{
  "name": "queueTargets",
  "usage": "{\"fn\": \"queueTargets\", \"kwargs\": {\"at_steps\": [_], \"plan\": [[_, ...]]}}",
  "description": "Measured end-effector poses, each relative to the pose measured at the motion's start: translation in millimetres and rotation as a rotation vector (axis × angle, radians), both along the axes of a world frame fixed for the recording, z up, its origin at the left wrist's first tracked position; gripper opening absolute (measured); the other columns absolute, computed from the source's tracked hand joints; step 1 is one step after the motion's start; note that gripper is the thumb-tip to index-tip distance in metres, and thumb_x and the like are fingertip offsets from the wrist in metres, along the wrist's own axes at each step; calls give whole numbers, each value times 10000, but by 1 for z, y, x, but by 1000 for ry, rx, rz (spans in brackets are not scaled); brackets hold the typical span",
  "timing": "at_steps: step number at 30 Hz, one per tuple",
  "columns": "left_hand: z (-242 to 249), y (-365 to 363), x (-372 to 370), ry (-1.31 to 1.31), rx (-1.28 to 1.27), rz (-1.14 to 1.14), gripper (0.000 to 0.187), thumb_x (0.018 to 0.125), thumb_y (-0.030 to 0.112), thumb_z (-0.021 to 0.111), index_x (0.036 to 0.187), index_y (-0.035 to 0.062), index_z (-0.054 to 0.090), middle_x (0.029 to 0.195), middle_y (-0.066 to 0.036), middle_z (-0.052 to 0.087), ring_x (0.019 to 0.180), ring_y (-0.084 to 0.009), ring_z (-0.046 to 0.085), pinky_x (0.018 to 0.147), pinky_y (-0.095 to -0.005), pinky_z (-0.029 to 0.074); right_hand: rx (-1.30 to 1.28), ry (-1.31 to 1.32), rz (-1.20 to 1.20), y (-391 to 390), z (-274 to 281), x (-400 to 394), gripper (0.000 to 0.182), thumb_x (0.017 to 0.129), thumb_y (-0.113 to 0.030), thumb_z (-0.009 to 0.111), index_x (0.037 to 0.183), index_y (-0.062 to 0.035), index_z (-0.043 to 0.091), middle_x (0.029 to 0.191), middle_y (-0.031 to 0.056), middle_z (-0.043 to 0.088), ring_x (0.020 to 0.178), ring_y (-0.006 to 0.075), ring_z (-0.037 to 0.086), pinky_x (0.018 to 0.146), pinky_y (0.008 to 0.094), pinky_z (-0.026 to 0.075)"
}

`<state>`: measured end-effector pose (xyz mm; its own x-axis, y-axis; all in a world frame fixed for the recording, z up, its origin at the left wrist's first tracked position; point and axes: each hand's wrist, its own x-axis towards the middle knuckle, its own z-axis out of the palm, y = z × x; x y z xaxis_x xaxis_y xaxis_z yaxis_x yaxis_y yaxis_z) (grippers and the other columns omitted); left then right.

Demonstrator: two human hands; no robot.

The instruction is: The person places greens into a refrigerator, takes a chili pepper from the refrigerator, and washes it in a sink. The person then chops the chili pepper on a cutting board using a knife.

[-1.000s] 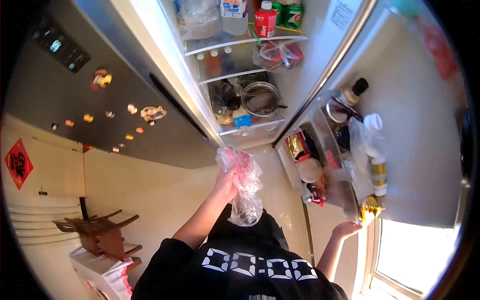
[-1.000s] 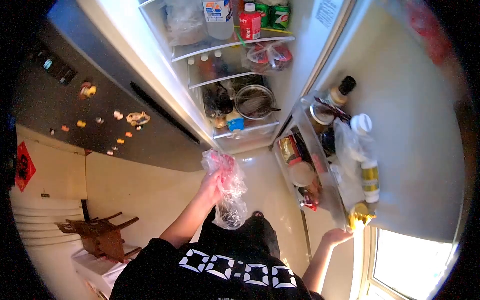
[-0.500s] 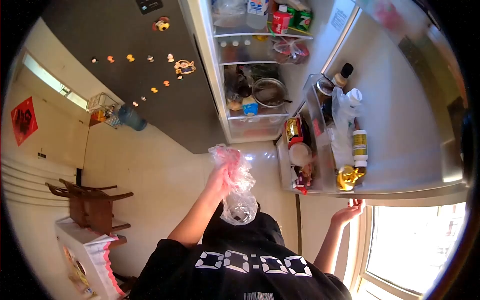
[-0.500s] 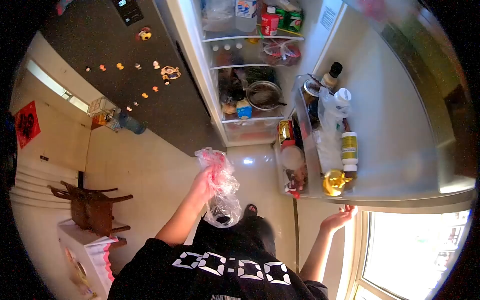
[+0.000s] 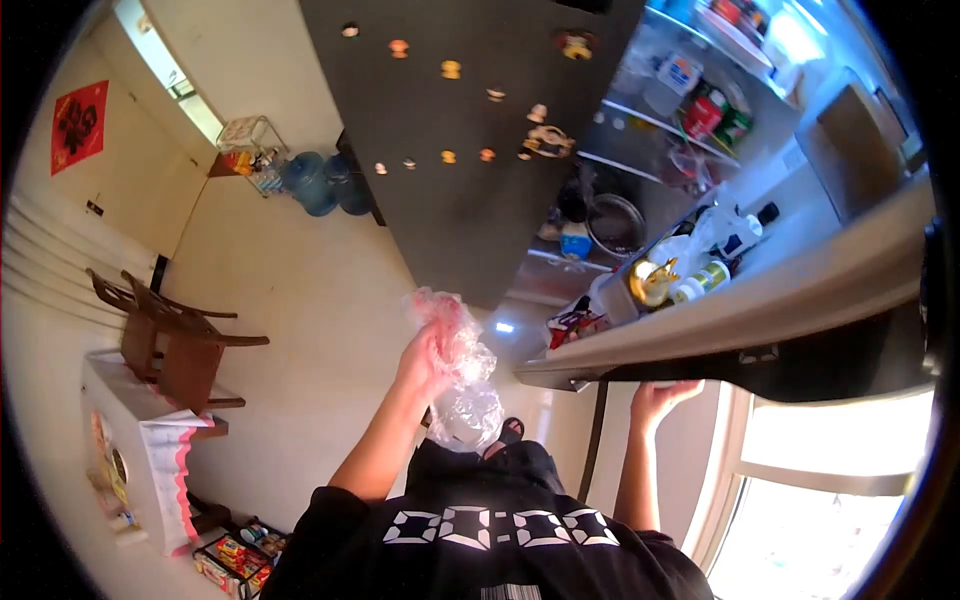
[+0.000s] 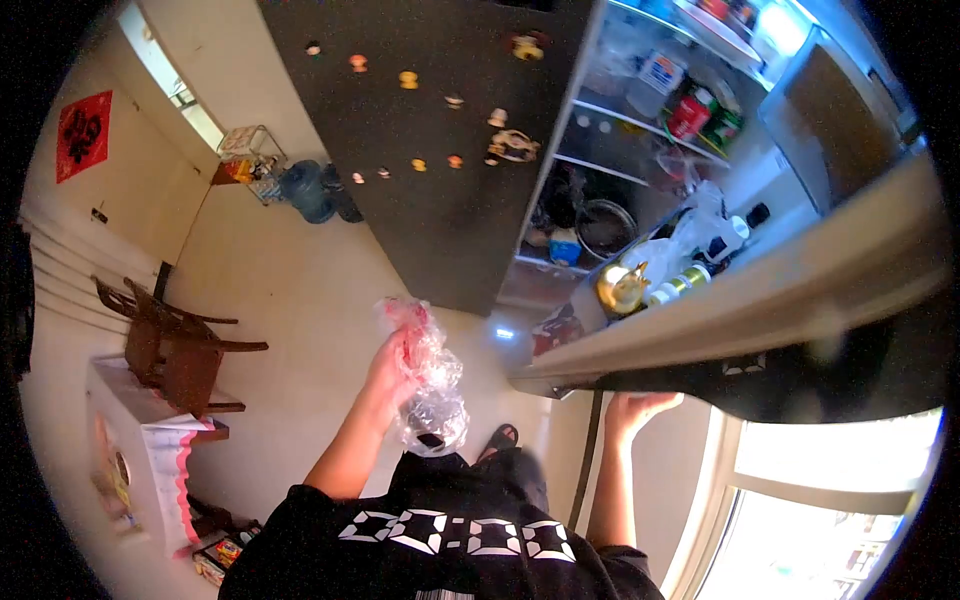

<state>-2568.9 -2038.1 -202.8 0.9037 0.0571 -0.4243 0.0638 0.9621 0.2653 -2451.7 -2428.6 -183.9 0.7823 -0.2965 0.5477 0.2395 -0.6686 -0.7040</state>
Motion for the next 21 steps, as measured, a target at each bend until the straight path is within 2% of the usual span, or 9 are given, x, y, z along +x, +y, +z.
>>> {"fn": "queueTargets", "kwargs": {"at_steps": [2, 4, 7, 10, 14, 15, 16, 18, 21], "plan": [[-2, 31, -8, 29, 3, 44, 243, 1019, 265, 549, 1170, 105, 652, 1048, -39, 699, 937, -204, 669, 804, -385, 558, 38, 62, 57, 35, -1, 31, 896, 817, 5, 640, 1531, 57, 102, 1467, 302, 251, 1372, 431, 318, 1190, 522, 220], [24, 56, -16, 180, 55, 127, 226, 1026, 272, 533, 1128, 122, 668, 969, -29, 704, 850, -183, 672, 726, -361, 566, -111, -40, 34, 87, 5, 60, 958, 788, 21, 578, 1563, 51, 17, 1538, 356, 151, 1413, 517, 234, 1190, 580, 200], [41, 102, -33, 234, 117, 160, 224, 1021, 257, 533, 1138, 123, 669, 992, -23, 700, 879, -175, 668, 755, -355, 561, -220, -153, -17, 157, 23, 98, 1027, 767, -15, 586, 1570, 59, -50, 1547, 374, 119, 1412, 538, 197, 1182, 624, 196], [28, 155, -51, 142, 67, 226, 233, 1022, 248, 525, 1158, 125, 669, 999, -8, 694, 896, -163, 661, 773, -344, 555, -247, -186, -102, 203, 21, 143, 1086, 756, -45, 620, 1568, 47, -96, 1573, 373, 68, 1436, 540, 142, 1185, 629, 201], [19, 210, -59, 130, 73, 307, 238, 1025, 246, 522, 1176, 142, 673, 979, 16, 683, 866, -135, 648, 735, -334, 548, -266, -237, -204, 230, -2, 210, 1096, 812, -145, 714, 1567, 64, -53, 1595, 353, 94, 1466, 543, 117, 1192, 630, 185], [39, 222, -58, 134, 86, 346, 225, 1026, 246, 522, 1162, 147, 672, 969, 14, 680, 854, -132, 646, 723, -330, 548, -286, -305, -198, 232, -13, 229, 1055, 880, -247, 722, 1570, 71, -10, 1600, 355, 100, 1487, 531, 94, 1198, 616, 186], [36, 237, -62, 113, 88, 353, 217, 1024, 246, 525, 1151, 148, 670, 960, 14, 677, 850, -132, 645, 719, -330, 547, -86, -203, -153, 246, -8, 229, 1055, 911, -404, 716, 1554, 109, 55, 1589, 382, 116, 1506, 514, 46, 1216, 585, 179], [28, 266, -67, 65, 93, 358, 200, 1022, 248, 530, 1129, 150, 667, 944, 14, 672, 842, -130, 642, 711, -328, 544, -20, -86, -83, 264, -11, 235, 1088, 933, -561, 648, 1552, 115, 61, 1616, 360, 49, 1520, 485, 20, 1228, 567, 163], [43, 304, -70, 51, 81, 439, 181, 1015, 265, 543, 1106, 152, 653, 943, 20, 658, 838, -125, 627, 715, -333, 534, -108, -176, -182, 266, -31, 255, 1171, 892, -679, 614, 1548, 121, 66, 1610, 372, 48, 1509, 516, 25, 1219, 602, 159]]}}
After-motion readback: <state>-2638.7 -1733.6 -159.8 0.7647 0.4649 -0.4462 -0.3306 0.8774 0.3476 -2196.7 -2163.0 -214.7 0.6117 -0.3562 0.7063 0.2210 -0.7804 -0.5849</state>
